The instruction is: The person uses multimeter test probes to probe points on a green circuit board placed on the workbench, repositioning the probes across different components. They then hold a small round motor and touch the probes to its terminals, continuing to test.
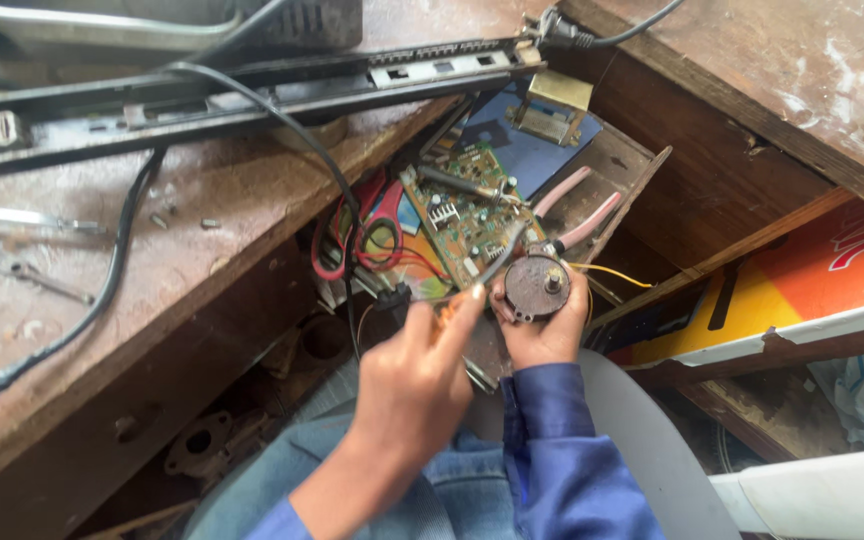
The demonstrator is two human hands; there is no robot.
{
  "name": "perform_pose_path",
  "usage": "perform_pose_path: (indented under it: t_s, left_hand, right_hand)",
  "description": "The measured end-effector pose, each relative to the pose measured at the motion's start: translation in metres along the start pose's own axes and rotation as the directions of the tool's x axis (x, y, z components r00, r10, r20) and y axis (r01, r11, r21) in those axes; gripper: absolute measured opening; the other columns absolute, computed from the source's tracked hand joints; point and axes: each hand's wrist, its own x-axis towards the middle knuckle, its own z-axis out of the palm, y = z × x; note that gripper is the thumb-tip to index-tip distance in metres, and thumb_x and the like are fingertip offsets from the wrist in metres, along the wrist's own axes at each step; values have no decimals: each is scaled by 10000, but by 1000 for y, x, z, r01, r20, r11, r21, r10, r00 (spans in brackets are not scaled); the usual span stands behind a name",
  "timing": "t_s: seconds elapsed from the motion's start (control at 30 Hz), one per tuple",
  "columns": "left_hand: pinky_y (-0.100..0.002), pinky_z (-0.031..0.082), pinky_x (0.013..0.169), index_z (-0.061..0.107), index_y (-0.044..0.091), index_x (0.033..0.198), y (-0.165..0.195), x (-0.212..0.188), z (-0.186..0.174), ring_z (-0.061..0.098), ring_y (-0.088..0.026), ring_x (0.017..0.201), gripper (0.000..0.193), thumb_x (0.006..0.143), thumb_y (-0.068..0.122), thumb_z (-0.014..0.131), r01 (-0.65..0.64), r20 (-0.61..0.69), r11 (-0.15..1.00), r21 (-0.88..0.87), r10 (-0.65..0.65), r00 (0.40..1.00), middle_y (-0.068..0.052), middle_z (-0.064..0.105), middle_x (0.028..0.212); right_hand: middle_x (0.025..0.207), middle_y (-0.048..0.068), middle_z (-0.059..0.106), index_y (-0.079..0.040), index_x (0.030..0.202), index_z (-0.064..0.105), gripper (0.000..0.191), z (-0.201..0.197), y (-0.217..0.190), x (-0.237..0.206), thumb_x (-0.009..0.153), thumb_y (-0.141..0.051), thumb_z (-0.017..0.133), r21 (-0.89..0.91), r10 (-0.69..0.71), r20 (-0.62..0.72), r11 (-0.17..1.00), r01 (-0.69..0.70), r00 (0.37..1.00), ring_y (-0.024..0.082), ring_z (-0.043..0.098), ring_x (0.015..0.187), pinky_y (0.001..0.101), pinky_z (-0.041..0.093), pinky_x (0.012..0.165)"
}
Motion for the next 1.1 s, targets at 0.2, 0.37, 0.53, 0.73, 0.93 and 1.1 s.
perform_pose_path:
  t_s: [0.2,0.37,0.53,0.73,0.93,1.1]
  left_hand:
    - [-417,489,415,594,49,1353,2,-1,5,608,-319,495,462,902,80,689,129,16,990,-63,-128,992,-124,597,751]
    - [-407,500,470,585,34,1363,4,-3,0,611,-305,531,470,903,80,675,68,16,986,-150,-67,998,-113,585,746]
    - [-410,497,477,606,49,1339,1,1,-1,616,-302,543,416,930,85,678,62,-17,989,-132,-65,998,-122,590,757]
    - [-414,510,498,614,47,1335,-7,1,1,638,-314,576,416,926,84,676,69,3,980,-186,-70,998,-125,612,783]
    - [-386,509,508,619,41,1331,-12,-3,-2,624,-265,560,457,879,50,683,-92,24,972,-218,100,995,-105,585,776]
    - [-375,491,471,650,54,1308,-18,-4,3,591,-252,528,490,821,47,707,-171,56,970,-172,182,982,-99,534,737]
  right_hand:
    - [1084,152,701,-17,1169,624,474,-2,-1,3,1003,-436,477,164,13,-143,986,11,990,320,606,803,355,437,571]
    - [1092,148,670,-45,1195,634,441,7,-2,-2,1027,-437,524,236,0,-109,971,26,994,356,619,911,404,457,637]
    - [1336,242,642,-69,1249,612,434,15,-10,-11,965,-372,487,308,-78,-154,943,122,985,377,610,1057,440,498,843]
    - [1360,246,610,-60,1377,544,483,11,-4,-10,1029,-391,603,158,-177,-73,970,187,981,379,606,1158,386,502,884]
    - [1314,160,630,-36,1376,559,681,-1,5,-10,894,-465,777,47,-229,19,972,228,973,344,621,1176,410,554,993]
    - [1379,143,607,-101,1358,502,704,-8,8,-4,822,-394,852,-60,-253,55,965,256,966,330,626,1166,412,574,942]
